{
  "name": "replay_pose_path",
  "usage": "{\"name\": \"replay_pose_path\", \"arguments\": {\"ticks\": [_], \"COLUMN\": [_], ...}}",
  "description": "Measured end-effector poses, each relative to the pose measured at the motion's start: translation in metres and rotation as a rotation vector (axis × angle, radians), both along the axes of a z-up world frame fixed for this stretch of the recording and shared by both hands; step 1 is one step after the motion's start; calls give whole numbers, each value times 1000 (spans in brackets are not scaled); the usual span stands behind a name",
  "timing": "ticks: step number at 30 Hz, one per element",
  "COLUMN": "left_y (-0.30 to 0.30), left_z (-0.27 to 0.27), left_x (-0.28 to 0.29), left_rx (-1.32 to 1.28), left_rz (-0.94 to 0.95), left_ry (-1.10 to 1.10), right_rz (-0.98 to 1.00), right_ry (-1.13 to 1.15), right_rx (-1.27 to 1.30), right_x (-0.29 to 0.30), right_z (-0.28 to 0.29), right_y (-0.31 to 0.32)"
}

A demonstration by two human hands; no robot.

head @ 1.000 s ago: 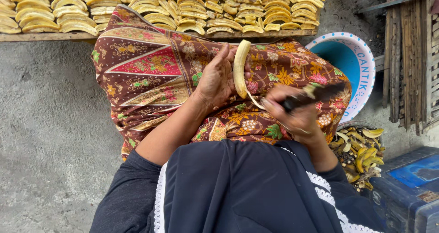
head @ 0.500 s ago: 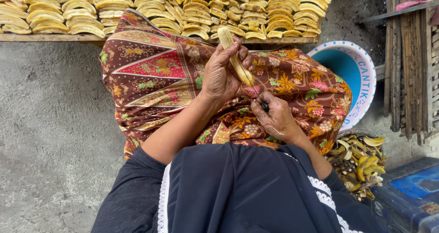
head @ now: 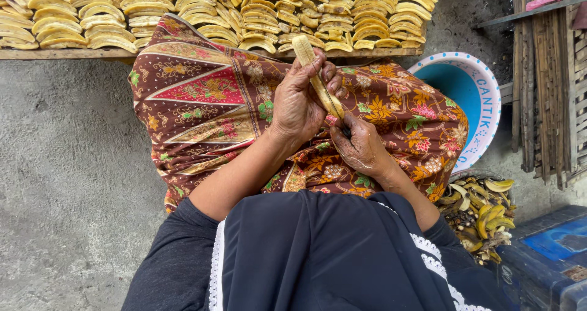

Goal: The person peels bananas and slices them into thin pieces, arranging the slices onto a wooden tray.

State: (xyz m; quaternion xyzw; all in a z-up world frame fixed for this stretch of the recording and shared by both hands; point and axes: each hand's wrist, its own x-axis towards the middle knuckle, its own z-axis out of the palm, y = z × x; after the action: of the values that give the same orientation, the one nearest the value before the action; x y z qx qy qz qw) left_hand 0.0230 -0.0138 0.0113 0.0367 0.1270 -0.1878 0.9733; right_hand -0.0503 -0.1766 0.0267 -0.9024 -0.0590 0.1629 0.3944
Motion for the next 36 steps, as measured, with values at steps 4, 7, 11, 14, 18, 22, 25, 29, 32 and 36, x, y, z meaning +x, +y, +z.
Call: {"name": "replay_pose_path", "arguments": {"ticks": [4, 7, 11, 14, 18, 22, 25, 29, 32, 36], "left_y": [-3, -7, -8, -3, 9, 3, 1, -4, -7, -12], "left_z": [-3, -4, -3, -1, -7, -22, -28, -28, -27, -30], "left_x": [-6, -11, -14, -6, 3, -1, -7, -13, -19, -19], "left_rx": [-28, -51, -25, 190, 232, 187, 211, 204, 175, 187], "left_rz": [-30, -46, -45, 44, 113, 105, 85, 53, 44, 66], "left_ry": [2, -2, -18, -13, -21, -25, 6, 36, 35, 43], "right_rz": [12, 49, 68, 11, -7, 88, 92, 130, 84, 73], "right_ry": [5, -62, -147, -21, 38, -109, -117, -179, -104, -105], "right_rx": [86, 144, 118, 152, 87, 150, 135, 132, 91, 174], "right_x": [3, 7, 7, 3, 7, 10, 10, 12, 12, 13], "right_z": [0, -6, -12, -3, 4, 2, -6, -19, -24, -21], "right_y": [2, 1, 0, 4, 10, 10, 8, 4, 3, 5]}}
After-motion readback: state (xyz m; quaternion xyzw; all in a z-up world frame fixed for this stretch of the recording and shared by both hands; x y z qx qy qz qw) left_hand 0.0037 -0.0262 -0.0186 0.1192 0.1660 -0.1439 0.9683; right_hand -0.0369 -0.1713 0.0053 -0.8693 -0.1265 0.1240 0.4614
